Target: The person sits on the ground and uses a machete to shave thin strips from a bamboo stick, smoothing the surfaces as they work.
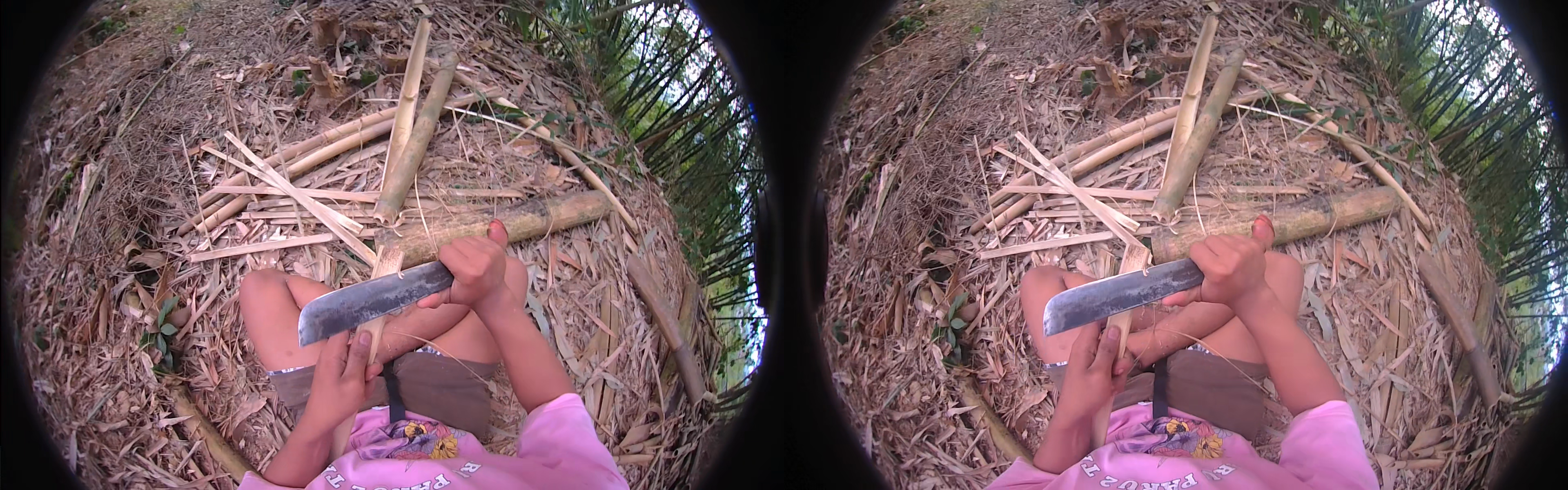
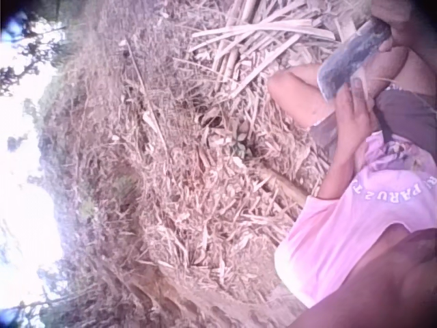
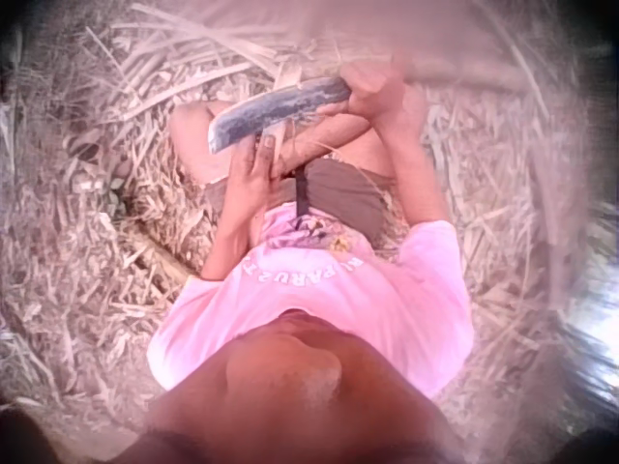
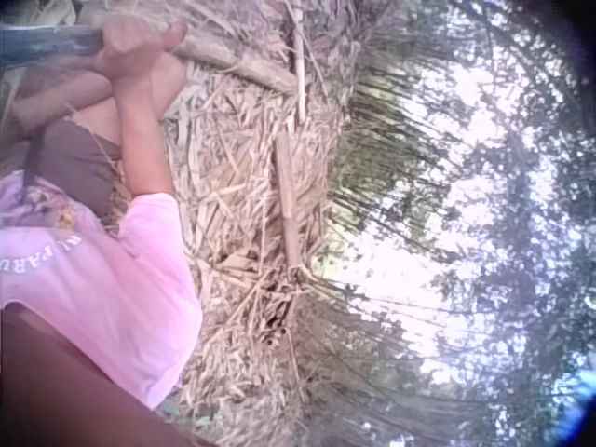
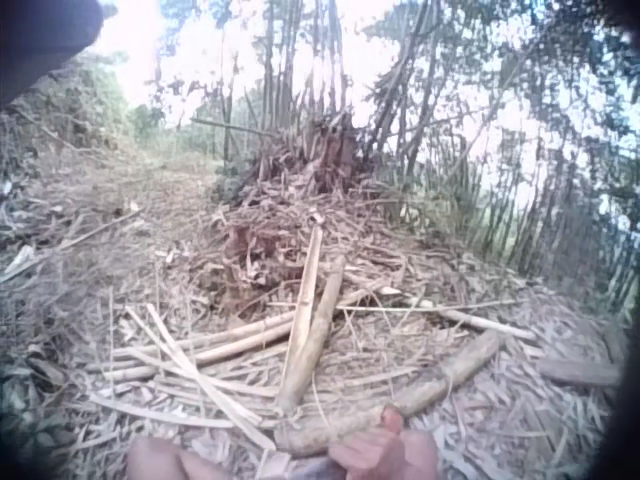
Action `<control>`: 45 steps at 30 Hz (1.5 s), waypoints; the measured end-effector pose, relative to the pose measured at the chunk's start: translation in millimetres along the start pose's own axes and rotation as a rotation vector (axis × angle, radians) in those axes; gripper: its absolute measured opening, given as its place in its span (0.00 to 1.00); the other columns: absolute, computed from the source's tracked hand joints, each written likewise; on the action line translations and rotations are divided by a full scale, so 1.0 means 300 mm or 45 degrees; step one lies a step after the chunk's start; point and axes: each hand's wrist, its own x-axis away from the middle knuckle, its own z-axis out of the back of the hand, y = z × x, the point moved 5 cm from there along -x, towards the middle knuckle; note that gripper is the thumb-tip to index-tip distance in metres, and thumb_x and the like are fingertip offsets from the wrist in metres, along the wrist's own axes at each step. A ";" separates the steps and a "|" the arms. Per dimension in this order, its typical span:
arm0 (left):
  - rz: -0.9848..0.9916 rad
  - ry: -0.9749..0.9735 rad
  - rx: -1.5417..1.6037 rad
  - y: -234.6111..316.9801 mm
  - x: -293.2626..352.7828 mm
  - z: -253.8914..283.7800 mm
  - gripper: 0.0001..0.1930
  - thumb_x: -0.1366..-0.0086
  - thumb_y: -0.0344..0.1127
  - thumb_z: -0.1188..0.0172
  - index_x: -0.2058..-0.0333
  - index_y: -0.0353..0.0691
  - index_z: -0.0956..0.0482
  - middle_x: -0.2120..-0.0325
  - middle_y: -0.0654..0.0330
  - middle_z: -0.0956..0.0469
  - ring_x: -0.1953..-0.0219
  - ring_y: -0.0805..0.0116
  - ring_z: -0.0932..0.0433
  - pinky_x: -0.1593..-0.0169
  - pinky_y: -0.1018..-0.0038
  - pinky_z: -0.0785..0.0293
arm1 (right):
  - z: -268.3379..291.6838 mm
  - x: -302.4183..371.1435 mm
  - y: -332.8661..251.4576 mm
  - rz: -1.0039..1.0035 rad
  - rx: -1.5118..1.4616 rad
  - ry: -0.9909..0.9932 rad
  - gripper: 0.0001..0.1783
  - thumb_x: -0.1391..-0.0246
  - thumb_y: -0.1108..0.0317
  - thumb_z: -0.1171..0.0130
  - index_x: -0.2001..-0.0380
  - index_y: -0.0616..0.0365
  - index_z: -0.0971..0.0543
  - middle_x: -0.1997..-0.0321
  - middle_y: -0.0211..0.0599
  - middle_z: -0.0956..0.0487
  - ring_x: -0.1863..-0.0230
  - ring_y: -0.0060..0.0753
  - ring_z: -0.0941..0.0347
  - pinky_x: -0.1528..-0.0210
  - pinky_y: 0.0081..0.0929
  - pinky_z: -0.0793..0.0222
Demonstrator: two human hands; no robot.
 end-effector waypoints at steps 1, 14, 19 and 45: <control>0.005 -0.028 0.060 -0.001 -0.007 0.000 0.13 0.23 0.42 0.55 0.56 0.37 0.30 0.83 0.68 0.34 0.85 0.83 0.39 0.83 0.82 0.44 | 0.002 -0.008 0.003 0.002 0.008 -0.024 0.42 0.63 0.19 0.46 0.87 0.54 0.33 0.87 0.34 0.34 0.85 0.38 0.32 0.76 0.35 0.38; -0.107 0.018 0.005 0.038 -0.042 0.079 0.13 0.23 0.41 0.58 0.51 0.39 0.32 0.83 0.66 0.33 0.88 0.81 0.37 0.86 0.83 0.41 | -0.116 0.030 -0.332 -1.210 -1.501 -0.296 0.14 0.45 0.62 0.30 0.67 0.63 0.18 0.83 0.17 0.29 0.80 0.08 0.37 0.79 0.15 0.44; 0.002 -0.083 0.064 0.025 -0.040 0.068 0.15 0.23 0.43 0.57 0.51 0.36 0.33 0.80 0.61 0.27 0.87 0.76 0.32 0.83 0.81 0.35 | -0.187 0.073 -0.361 -1.521 -1.937 0.016 0.11 0.40 0.66 0.36 0.72 0.63 0.20 0.84 0.21 0.28 0.84 0.11 0.38 0.83 0.19 0.44; 0.448 -0.729 0.753 -0.250 -0.077 0.089 0.25 0.24 0.53 0.60 0.64 0.34 0.27 0.86 0.69 0.39 0.91 0.82 0.46 0.88 0.83 0.50 | -0.062 0.408 -0.409 -1.689 -1.536 -0.057 0.11 0.35 0.68 0.44 0.65 0.68 0.21 0.82 0.31 0.27 0.86 0.17 0.35 0.84 0.17 0.42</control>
